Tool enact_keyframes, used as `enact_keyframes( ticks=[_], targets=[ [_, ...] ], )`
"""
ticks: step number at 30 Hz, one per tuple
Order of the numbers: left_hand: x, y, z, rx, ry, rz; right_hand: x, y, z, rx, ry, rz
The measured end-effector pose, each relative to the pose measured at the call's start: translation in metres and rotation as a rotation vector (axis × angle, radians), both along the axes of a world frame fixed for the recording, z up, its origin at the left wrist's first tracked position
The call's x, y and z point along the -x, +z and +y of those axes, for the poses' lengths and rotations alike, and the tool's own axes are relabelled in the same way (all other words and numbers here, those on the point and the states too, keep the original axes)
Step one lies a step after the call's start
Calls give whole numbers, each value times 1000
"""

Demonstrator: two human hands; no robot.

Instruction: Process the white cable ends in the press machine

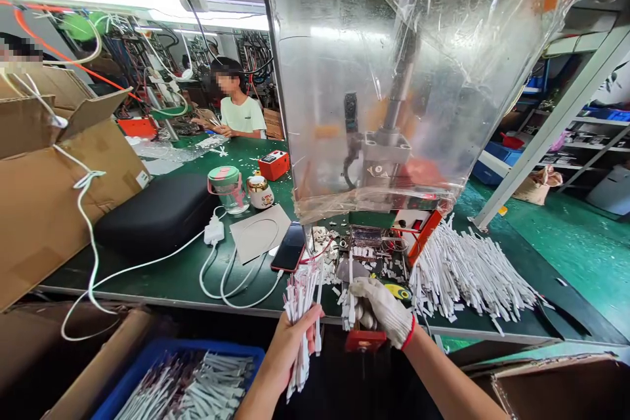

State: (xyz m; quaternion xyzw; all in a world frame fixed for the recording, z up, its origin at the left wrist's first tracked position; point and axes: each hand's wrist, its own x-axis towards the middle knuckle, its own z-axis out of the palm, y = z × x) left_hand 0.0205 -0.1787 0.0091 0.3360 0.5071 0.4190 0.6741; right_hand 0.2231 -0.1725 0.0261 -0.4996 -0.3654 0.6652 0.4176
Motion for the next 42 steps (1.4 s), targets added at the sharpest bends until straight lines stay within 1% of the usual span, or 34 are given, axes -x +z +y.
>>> enact_keyframes(
  ticks=[4,13,19,24,28,31,34,36,38,39,40,42],
  targets=[
    [1,0,0,-8,-5,20,1,-1,3,95,-55,62],
    [4,-5,-2,-17,-10,-2,3,2,8,133,-98,137],
    [1,4,-3,-24,2,10,0,-1,8,87,-75,147],
    [0,6,-4,-26,-2,28,2,4,7,94,-91,143],
    [1,9,-4,-47,-56,47,1,3,6,89,-89,128],
    [4,15,-5,-115,-142,93,-4,8,5,17,-80,13],
    [6,21,-4,-208,-227,185,-8,24,3,-168,-90,-196],
    [4,23,-3,-257,-266,236,-9,36,0,-298,-37,-262],
    [2,26,-2,-287,-286,265,-7,44,-4,-366,13,-298],
    [0,27,-2,-295,-285,274,-7,45,-6,-371,3,-318],
    [0,28,-2,-304,-269,282,-6,45,-8,-359,-37,-328],
    [1,29,-2,-327,-218,299,-8,45,-12,-318,-179,-313]
  ],
)
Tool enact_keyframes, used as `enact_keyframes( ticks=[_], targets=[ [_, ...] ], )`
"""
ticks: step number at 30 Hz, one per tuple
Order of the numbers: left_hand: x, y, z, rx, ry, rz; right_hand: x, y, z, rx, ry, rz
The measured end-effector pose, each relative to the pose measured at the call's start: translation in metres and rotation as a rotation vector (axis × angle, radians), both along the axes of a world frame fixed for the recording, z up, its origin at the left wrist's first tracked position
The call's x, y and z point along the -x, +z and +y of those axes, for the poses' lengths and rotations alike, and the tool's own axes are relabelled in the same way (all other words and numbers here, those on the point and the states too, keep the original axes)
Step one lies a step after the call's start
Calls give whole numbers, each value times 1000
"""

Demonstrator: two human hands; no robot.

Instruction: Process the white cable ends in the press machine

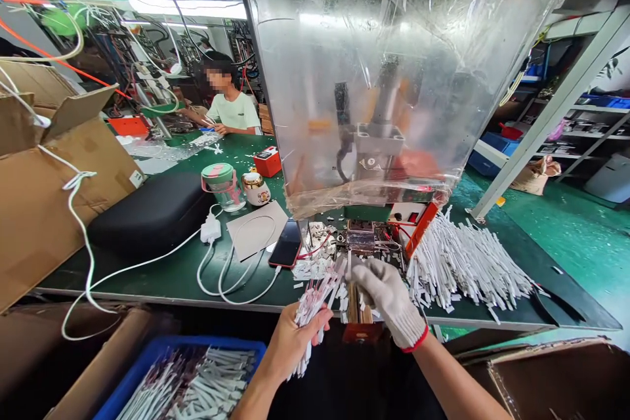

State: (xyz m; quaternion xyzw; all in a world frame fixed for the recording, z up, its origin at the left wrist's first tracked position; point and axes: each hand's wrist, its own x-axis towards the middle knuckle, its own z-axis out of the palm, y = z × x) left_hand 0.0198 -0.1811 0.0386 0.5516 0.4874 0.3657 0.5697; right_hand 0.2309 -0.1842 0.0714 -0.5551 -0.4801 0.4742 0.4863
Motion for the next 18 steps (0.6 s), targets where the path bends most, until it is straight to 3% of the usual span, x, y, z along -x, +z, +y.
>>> enact_keyframes(
  ticks=[3,8,10,14,16,18],
  targets=[
    [6,4,-3,-41,55,12,-5,7,-6,-50,-160,2],
    [8,8,-11,-67,-1,59,2,20,-9,-108,97,-134],
    [5,9,-14,-58,-47,66,13,15,-10,-63,87,-110],
    [1,13,-16,3,-156,17,21,2,-14,37,-13,88],
    [4,16,-15,4,-220,-20,4,7,-16,29,-116,236],
    [8,15,-12,-4,-257,-57,-31,21,-18,-57,-329,364]
  ],
)
